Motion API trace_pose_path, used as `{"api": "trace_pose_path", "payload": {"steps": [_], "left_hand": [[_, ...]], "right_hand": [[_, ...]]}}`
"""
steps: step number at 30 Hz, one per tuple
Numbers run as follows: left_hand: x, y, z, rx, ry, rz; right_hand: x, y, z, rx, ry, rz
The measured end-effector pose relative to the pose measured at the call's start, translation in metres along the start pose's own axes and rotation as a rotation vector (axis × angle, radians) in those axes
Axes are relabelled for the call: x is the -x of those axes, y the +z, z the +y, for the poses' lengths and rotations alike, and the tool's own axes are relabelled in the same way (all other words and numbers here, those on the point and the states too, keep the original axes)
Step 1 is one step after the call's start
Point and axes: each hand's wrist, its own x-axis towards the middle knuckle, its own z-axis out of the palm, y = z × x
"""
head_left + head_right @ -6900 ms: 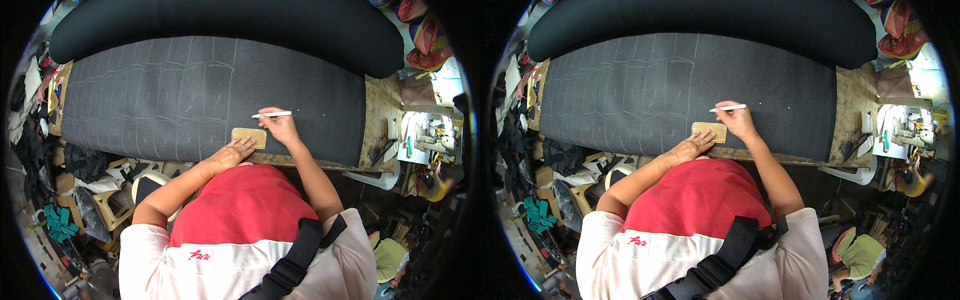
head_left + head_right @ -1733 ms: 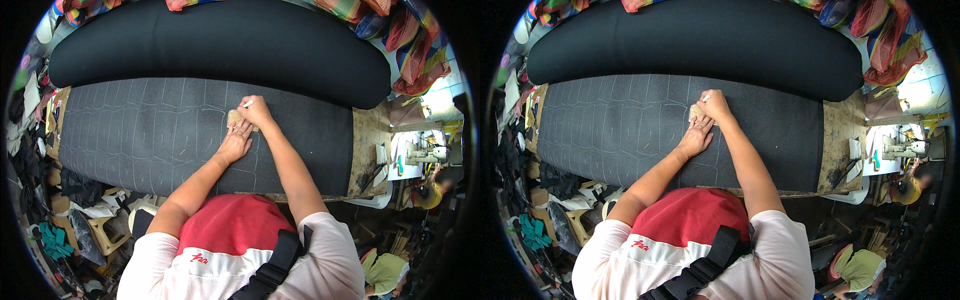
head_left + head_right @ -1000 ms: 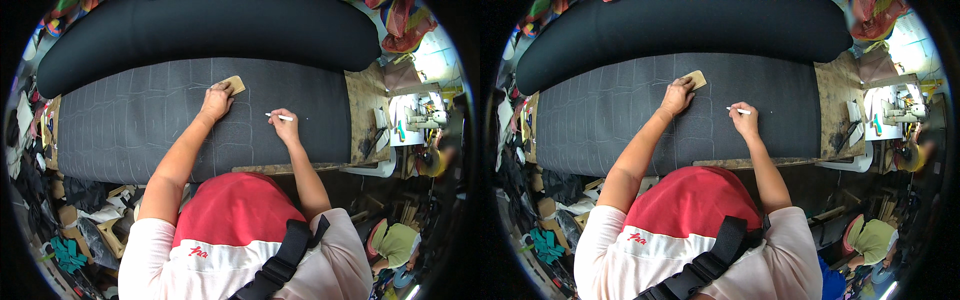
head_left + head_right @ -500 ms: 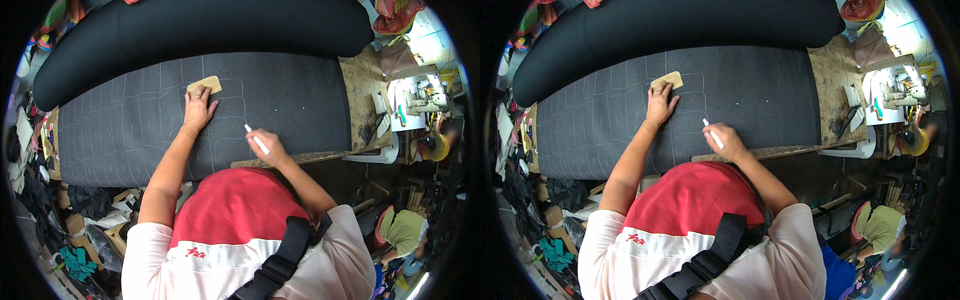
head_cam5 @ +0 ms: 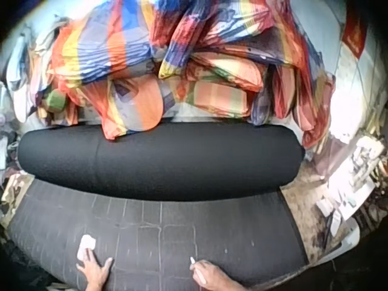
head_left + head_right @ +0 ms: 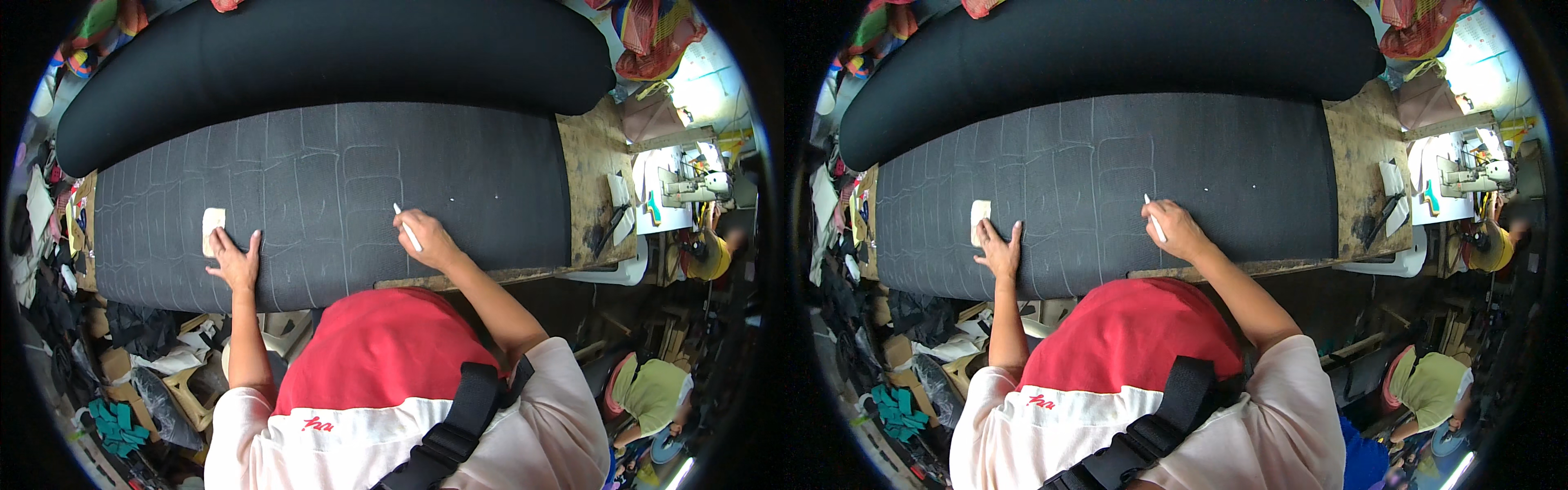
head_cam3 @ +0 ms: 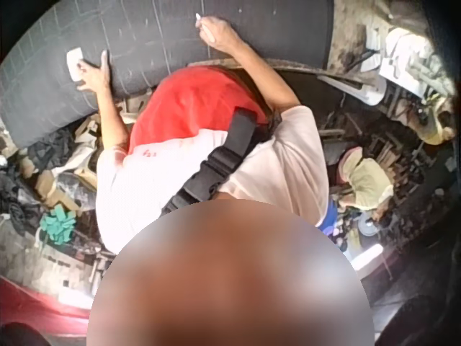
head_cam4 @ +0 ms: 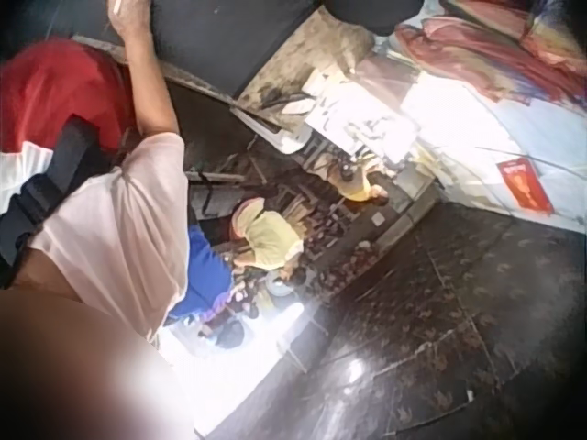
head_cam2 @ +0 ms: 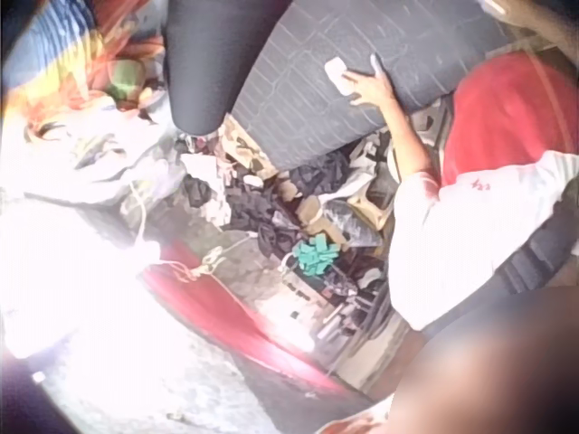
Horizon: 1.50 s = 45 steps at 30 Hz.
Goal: The person uses a small rectangular template and a white marking tool to trace outlines onto a large roll of black fabric. They reposition the template repeatedly to create a grid of marked sections and briefly use scissors to trim a small piece of paper.
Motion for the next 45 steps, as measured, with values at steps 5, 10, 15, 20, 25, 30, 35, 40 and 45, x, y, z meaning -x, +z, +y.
{"api": "trace_pose_path", "payload": {"steps": [5, 10, 15, 20, 25, 30, 35, 40, 45], "left_hand": [[0.001, 0.018, -0.017, -0.045, 0.044, 0.098], [0.003, 0.018, -0.019, -0.071, 0.078, 0.09], [0.009, 0.019, -0.024, -0.114, 0.09, 0.091], [0.018, 0.019, -0.034, -0.111, 0.075, 0.059], [0.028, 0.019, -0.042, -0.097, 0.076, 0.059], [0.028, 0.019, -0.041, -0.119, 0.074, 0.073], [0.029, 0.017, -0.043, -0.056, 0.062, 0.042], [0.028, 0.02, -0.043, -0.07, 0.05, 0.028], [0.028, 0.008, -0.035, -0.102, 0.006, -0.034]], "right_hand": [[-0.035, 0.004, 0.022, 0.149, -0.11, 0.189], [-0.037, 0.02, 0.041, 0.318, -0.218, 0.187], [-0.023, 0.026, 0.049, 0.309, -0.172, 0.155], [-0.011, 0.03, 0.044, 0.308, -0.167, 0.142], [0.0, 0.03, 0.037, 0.298, -0.144, 0.152], [-0.076, -0.01, 0.034, 0.508, -0.385, 0.515], [-0.197, -0.087, 0.028, 0.855, -0.246, 0.629], [-0.227, -0.12, 0.02, 0.895, -0.218, 0.531], [-0.223, -0.113, 0.012, 0.848, -0.149, 0.533]]}}
